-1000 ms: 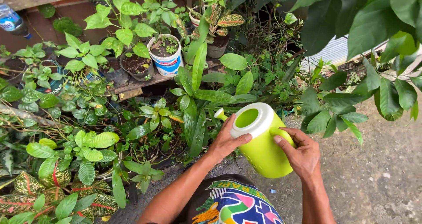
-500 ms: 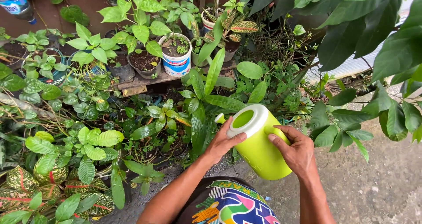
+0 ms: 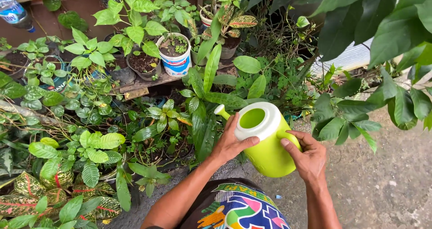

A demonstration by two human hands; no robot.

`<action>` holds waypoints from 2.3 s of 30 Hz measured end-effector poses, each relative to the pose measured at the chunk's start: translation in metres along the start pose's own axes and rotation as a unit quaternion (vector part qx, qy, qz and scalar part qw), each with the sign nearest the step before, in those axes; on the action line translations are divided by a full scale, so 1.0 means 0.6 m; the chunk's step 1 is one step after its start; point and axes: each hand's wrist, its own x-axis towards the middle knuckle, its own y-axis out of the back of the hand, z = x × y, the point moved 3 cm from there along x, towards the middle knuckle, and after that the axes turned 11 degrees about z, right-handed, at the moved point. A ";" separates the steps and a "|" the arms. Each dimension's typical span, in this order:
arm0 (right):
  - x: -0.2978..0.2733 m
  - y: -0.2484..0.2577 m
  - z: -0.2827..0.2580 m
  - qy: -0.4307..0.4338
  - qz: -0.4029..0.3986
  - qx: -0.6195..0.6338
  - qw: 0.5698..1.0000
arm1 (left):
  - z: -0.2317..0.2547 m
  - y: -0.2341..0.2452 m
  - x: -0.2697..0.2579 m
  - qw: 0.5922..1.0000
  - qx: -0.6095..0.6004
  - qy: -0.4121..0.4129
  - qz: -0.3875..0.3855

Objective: Watering various potted and garden plants using a watering can.

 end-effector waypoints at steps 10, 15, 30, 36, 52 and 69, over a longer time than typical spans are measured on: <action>-0.022 0.022 -0.010 -0.002 0.007 0.033 0.999 | -0.039 -0.021 -0.018 0.998 0.061 0.008 0.014; -0.022 0.012 -0.032 -0.005 -0.006 0.015 1.000 | -0.032 -0.015 -0.025 0.999 0.027 0.012 0.027; 0.017 -0.069 -0.077 0.017 -0.095 -0.102 0.990 | -0.113 0.037 -0.003 0.987 -0.141 0.066 0.036; 0.028 -0.111 -0.103 0.040 -0.107 -0.156 0.981 | -0.095 0.061 0.001 0.973 -0.202 0.112 0.029; 0.012 -0.061 -0.050 -0.003 -0.058 -0.058 0.997 | -0.050 0.052 0.000 0.998 -0.047 0.031 0.041; -0.012 0.013 -0.015 0.017 -0.032 0.051 0.998 | 0.010 -0.019 -0.040 0.997 0.066 -0.018 0.040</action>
